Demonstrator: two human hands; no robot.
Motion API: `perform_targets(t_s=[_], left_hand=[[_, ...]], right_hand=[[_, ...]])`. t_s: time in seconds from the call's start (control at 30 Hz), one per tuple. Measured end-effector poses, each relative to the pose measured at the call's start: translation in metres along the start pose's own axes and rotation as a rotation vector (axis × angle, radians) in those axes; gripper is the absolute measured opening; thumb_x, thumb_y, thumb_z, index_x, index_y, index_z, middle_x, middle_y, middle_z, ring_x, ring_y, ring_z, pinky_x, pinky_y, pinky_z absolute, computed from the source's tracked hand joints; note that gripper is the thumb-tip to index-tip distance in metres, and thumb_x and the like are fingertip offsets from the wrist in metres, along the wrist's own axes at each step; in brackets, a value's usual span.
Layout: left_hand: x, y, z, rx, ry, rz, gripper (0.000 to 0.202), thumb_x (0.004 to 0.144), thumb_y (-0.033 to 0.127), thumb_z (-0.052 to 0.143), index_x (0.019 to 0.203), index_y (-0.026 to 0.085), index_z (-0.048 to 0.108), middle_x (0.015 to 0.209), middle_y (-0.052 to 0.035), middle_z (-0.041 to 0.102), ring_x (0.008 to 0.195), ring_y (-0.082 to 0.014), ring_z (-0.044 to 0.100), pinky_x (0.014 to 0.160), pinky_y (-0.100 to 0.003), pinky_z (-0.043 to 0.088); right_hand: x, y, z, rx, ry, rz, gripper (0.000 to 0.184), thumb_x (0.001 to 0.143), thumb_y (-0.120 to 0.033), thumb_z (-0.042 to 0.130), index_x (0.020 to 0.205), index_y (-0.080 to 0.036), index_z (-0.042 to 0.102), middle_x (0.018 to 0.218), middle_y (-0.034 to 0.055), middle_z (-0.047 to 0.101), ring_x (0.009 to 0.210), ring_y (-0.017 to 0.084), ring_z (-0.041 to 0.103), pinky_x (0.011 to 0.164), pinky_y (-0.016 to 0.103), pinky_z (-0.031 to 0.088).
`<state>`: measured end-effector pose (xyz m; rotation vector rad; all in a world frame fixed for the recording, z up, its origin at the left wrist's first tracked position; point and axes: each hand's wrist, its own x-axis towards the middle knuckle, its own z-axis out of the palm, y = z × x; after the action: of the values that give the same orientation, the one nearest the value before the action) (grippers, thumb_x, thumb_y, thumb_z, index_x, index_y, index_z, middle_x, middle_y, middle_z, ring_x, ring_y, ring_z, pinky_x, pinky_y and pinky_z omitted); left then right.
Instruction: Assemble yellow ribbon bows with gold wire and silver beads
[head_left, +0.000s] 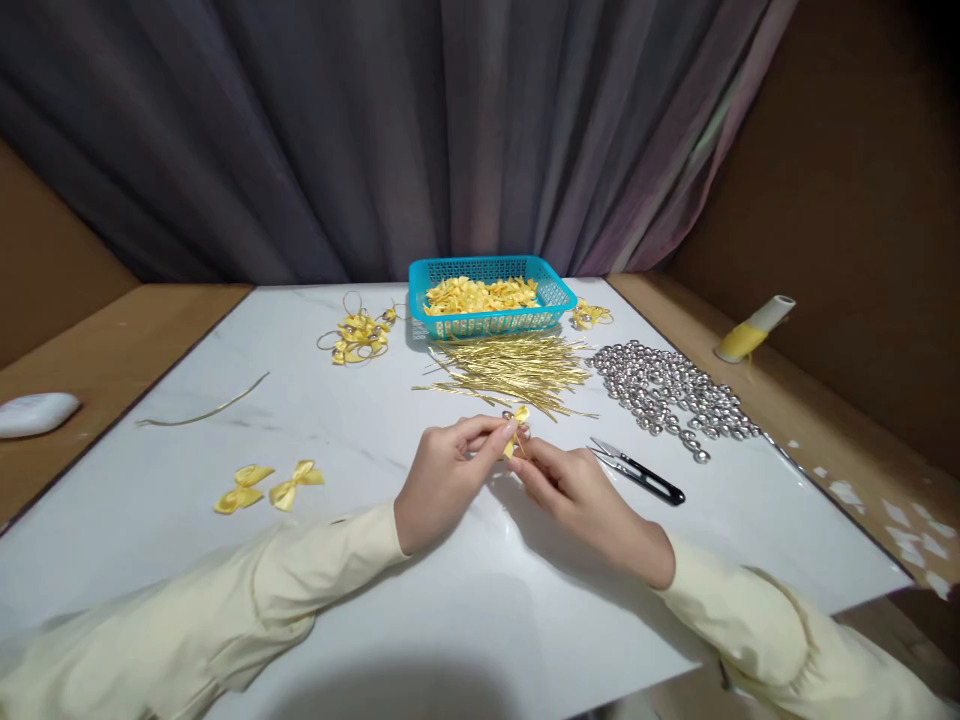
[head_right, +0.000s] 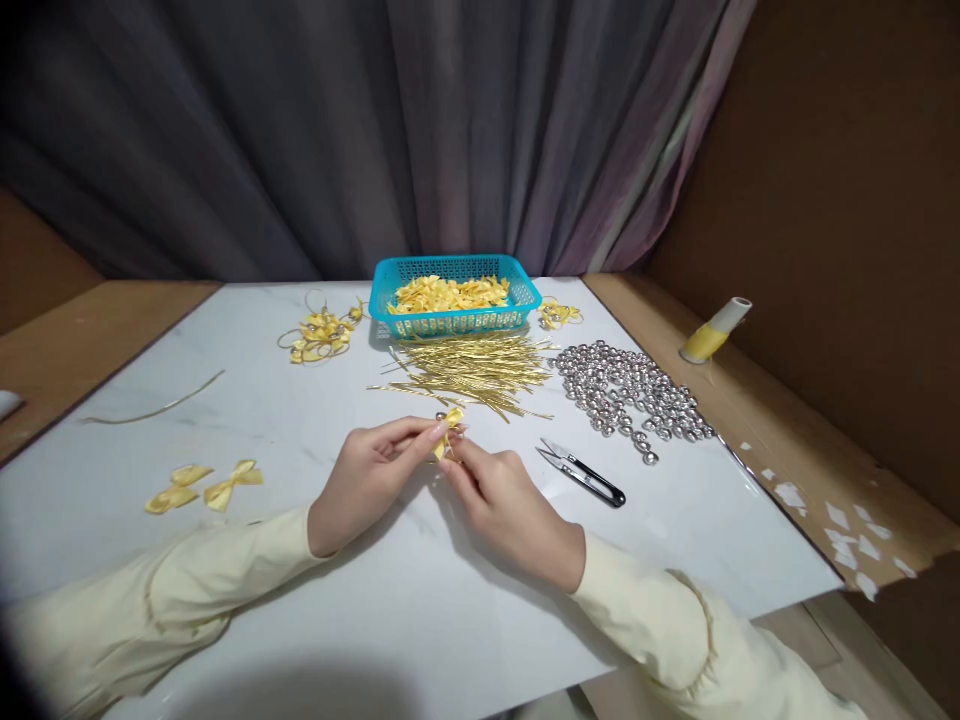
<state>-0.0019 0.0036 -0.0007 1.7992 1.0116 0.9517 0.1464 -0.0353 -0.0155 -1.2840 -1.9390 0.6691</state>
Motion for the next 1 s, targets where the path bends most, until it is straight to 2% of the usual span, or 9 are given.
perform_targets(t_s=[0.13, 0.33, 0.7, 1.0], left_hand=[[0.0, 0.0, -0.001, -0.005, 0.012, 0.008, 0.024, 0.082, 0.033, 0.05, 0.086, 0.016, 0.067, 0.086, -0.0037, 0.069, 0.079, -0.0174, 0.062, 0.071, -0.022, 0.048], [0.003, 0.003, 0.0, -0.094, 0.003, -0.057, 0.024, 0.081, 0.032, 0.052, 0.084, 0.014, 0.067, 0.085, -0.0044, 0.069, 0.081, -0.0178, 0.062, 0.072, -0.023, 0.048], [0.006, 0.007, 0.0, -0.223, -0.055, -0.187, 0.026, 0.08, 0.032, 0.053, 0.086, 0.013, 0.07, 0.086, -0.0053, 0.07, 0.083, -0.0187, 0.063, 0.072, -0.023, 0.048], [0.006, 0.007, 0.0, -0.28, -0.093, -0.222, 0.025, 0.08, 0.031, 0.054, 0.086, 0.011, 0.069, 0.083, -0.0056, 0.07, 0.082, -0.018, 0.062, 0.074, -0.022, 0.045]], right_hand=[[-0.001, 0.0, 0.0, 0.022, 0.004, -0.002, 0.012, 0.087, -0.025, 0.043, 0.085, -0.017, 0.051, 0.051, -0.0048, 0.049, 0.041, 0.008, 0.039, 0.044, 0.019, 0.028], [-0.004, 0.003, 0.002, -0.061, 0.044, -0.055, 0.013, 0.088, -0.023, 0.041, 0.081, -0.017, 0.051, 0.056, -0.0022, 0.053, 0.042, 0.008, 0.043, 0.045, 0.019, 0.028], [-0.009, 0.015, 0.007, -0.354, 0.067, -0.25, 0.018, 0.09, -0.022, 0.035, 0.098, -0.012, 0.047, 0.056, 0.0006, 0.056, 0.041, 0.009, 0.043, 0.043, 0.021, 0.025], [-0.01, 0.019, 0.005, -0.386, 0.074, -0.345, 0.011, 0.088, -0.014, 0.038, 0.086, -0.014, 0.049, 0.056, -0.0013, 0.052, 0.044, 0.008, 0.04, 0.045, 0.022, 0.025]])
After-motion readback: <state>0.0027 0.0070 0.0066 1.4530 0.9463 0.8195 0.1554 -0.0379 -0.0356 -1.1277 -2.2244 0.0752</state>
